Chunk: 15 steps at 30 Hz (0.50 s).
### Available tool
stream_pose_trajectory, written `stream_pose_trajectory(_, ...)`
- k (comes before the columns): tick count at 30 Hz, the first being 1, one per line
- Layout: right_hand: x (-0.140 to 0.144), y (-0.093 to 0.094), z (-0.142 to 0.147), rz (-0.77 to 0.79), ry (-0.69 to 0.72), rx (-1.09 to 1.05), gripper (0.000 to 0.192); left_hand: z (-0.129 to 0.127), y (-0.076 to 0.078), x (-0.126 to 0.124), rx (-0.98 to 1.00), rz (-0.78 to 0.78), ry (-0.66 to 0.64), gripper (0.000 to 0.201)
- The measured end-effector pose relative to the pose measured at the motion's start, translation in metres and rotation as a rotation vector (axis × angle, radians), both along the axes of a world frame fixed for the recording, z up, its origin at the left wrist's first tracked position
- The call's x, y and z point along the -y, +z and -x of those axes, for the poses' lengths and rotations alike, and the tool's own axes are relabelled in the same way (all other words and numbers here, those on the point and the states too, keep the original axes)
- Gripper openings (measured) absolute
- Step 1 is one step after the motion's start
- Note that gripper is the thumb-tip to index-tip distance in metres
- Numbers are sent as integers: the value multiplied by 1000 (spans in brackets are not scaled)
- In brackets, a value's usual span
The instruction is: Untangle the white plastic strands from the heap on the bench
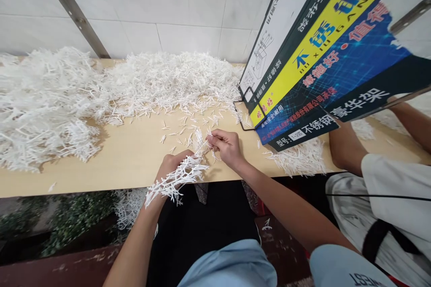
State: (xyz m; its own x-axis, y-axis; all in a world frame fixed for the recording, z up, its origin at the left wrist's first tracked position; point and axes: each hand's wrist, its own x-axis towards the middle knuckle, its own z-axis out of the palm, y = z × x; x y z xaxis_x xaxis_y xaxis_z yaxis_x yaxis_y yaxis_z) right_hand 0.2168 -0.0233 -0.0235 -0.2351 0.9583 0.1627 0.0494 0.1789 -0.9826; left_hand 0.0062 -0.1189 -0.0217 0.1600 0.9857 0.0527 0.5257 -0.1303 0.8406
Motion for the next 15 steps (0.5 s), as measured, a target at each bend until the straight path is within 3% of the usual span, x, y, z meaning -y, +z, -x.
stream_pose_trajectory(3,-9,-5,-1,14,-230,-213,45,2,-1,5,27,-5,78,23)
stream_pose_trajectory(5,-10,-7,1,16,-263,-242,47,2,-1,8,30,-17,152,30)
stream_pose_trajectory(7,-7,-5,4,-5,-155,-105,50,1,1,8,4,-15,153,33)
stream_pose_trajectory(10,-1,1,9,-112,-40,125,46,-1,4,3,-49,4,53,24)
stream_pose_trajectory(15,2,6,8,-275,202,243,37,-2,4,-3,-24,51,29,23)
